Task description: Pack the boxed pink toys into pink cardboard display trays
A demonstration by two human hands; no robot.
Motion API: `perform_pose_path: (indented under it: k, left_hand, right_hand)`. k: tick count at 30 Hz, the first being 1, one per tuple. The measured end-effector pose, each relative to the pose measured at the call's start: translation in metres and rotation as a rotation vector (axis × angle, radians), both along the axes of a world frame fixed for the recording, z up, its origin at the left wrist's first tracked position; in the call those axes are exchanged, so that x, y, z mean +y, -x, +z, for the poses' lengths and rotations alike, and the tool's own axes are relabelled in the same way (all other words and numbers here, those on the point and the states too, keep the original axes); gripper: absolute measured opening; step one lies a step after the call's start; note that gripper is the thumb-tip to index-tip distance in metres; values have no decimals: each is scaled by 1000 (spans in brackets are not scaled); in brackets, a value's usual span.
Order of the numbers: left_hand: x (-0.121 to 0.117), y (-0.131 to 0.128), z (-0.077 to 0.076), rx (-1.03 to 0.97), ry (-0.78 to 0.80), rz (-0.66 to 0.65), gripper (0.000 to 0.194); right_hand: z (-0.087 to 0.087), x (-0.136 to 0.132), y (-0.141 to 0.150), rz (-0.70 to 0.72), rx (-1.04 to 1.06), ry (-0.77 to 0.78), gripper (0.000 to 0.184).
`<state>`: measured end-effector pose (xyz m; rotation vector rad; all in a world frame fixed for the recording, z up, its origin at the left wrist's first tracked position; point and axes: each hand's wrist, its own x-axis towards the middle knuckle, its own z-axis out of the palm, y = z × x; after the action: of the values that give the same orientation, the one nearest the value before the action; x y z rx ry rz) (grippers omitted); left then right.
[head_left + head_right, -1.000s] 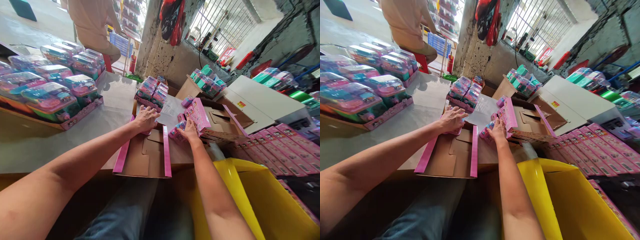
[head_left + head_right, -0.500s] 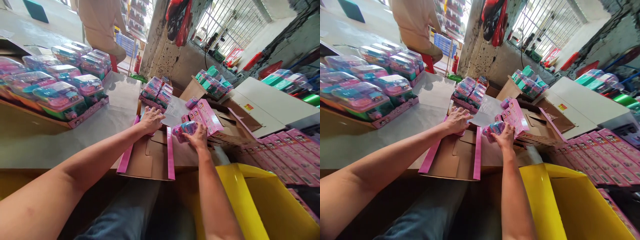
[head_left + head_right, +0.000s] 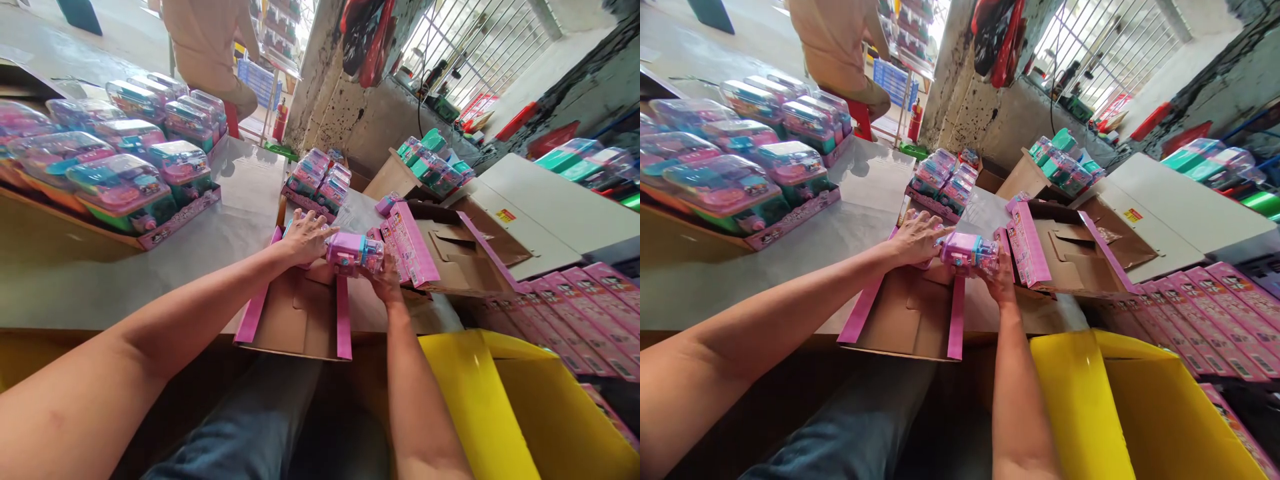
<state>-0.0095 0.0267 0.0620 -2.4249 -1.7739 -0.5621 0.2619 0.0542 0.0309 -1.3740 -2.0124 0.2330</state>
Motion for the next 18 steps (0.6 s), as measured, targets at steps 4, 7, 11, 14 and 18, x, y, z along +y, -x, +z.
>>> perform_pose_path:
  k: [4, 7, 11, 14, 18]
  left_hand:
    - [-1, -1, 5, 62, 28, -15, 36]
    - [-1, -2, 11, 111, 71, -32, 33]
    - [-2, -3, 16, 118, 85, -42, 33]
    - [0, -3, 15, 105, 86, -38, 32]
    - [3, -1, 11, 88, 79, -44, 32]
  right_hand:
    - [25, 10, -7, 124, -112, 24, 76]
    - [43, 5, 6, 128, -267, 20, 78]
    - [47, -22, 49, 154, -437, -206, 71]
    - [28, -38, 82, 215, -515, -199, 49]
    - [3, -39, 100, 181, -529, -154, 42]
